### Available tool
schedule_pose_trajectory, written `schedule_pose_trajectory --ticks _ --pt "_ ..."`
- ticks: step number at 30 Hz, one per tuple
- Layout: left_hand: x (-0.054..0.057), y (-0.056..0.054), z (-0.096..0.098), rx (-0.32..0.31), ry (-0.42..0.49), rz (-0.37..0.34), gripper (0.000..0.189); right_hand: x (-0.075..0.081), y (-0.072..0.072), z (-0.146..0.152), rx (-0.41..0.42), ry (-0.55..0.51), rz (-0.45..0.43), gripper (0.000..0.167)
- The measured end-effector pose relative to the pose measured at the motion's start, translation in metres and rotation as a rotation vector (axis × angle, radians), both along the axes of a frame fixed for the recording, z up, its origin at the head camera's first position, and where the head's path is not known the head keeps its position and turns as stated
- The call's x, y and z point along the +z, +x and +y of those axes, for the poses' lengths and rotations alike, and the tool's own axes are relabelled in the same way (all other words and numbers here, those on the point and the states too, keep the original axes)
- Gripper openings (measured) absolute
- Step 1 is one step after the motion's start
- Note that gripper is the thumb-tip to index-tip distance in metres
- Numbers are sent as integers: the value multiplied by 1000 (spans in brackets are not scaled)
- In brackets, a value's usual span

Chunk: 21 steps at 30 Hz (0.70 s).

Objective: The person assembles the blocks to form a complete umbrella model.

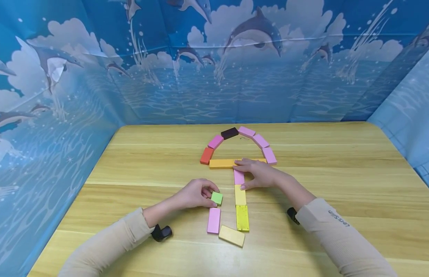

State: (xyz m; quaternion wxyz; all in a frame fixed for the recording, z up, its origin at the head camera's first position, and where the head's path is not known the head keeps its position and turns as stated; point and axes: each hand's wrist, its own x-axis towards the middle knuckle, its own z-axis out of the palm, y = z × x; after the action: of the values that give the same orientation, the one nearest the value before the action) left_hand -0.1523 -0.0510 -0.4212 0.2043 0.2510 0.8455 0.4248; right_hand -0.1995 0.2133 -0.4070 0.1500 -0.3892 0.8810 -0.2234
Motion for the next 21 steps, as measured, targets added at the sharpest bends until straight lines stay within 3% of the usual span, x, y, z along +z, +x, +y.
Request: schedule_pose_trajectory --ticks 9,21 --pt "0 0 -1 0 -22 20 16 1 1 0 1 1 4 68" --pt "0 3 -2 1 -37 16 14 1 1 0 -2 10 6 68"
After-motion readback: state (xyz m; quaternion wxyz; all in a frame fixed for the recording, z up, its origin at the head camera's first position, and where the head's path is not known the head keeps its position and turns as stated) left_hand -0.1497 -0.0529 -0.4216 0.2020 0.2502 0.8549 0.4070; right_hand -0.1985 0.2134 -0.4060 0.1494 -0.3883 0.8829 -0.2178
